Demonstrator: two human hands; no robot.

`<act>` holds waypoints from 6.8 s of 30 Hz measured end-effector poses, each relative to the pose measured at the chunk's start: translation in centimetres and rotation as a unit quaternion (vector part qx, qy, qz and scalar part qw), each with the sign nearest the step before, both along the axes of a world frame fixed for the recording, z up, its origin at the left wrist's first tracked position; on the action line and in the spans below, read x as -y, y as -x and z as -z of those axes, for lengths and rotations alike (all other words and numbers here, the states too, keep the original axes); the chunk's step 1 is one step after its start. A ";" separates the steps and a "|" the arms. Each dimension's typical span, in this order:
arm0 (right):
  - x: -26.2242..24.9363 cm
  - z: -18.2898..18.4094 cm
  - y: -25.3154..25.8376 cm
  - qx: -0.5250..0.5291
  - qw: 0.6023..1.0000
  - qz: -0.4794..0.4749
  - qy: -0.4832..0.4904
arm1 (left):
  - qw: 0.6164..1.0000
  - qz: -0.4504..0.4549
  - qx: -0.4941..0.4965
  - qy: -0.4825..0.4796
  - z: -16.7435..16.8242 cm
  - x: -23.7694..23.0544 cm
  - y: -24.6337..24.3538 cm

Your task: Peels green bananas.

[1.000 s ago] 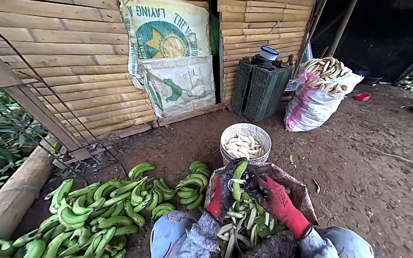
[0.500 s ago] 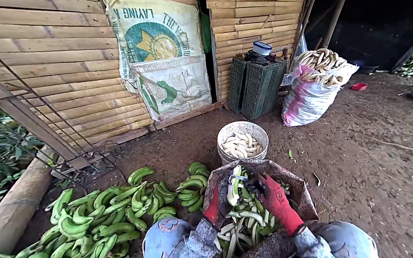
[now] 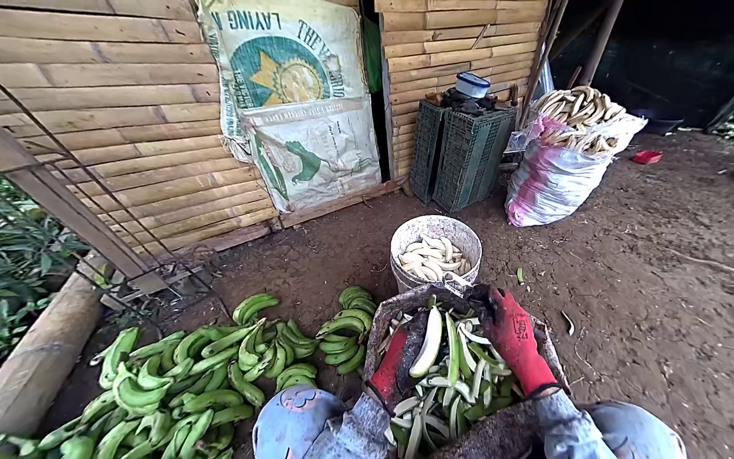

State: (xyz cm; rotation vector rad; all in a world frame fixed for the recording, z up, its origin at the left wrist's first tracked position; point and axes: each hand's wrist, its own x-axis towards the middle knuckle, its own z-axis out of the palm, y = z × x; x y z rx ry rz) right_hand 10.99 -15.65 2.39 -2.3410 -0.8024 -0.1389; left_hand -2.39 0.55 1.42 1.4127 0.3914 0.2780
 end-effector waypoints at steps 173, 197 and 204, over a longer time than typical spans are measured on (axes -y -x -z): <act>-1.7 1.9 6.0 0.066 0.993 -0.090 -0.047 | 0.974 -0.206 0.047 -0.081 0.2 -0.6 -0.7; -0.6 3.8 3.9 0.245 0.936 -0.226 -0.111 | 0.901 -0.064 0.183 0.389 0.2 -1.1 -0.5; -2.2 2.5 5.6 0.153 0.975 -0.140 -0.083 | 0.959 -0.160 0.178 0.152 -0.3 -0.2 -0.3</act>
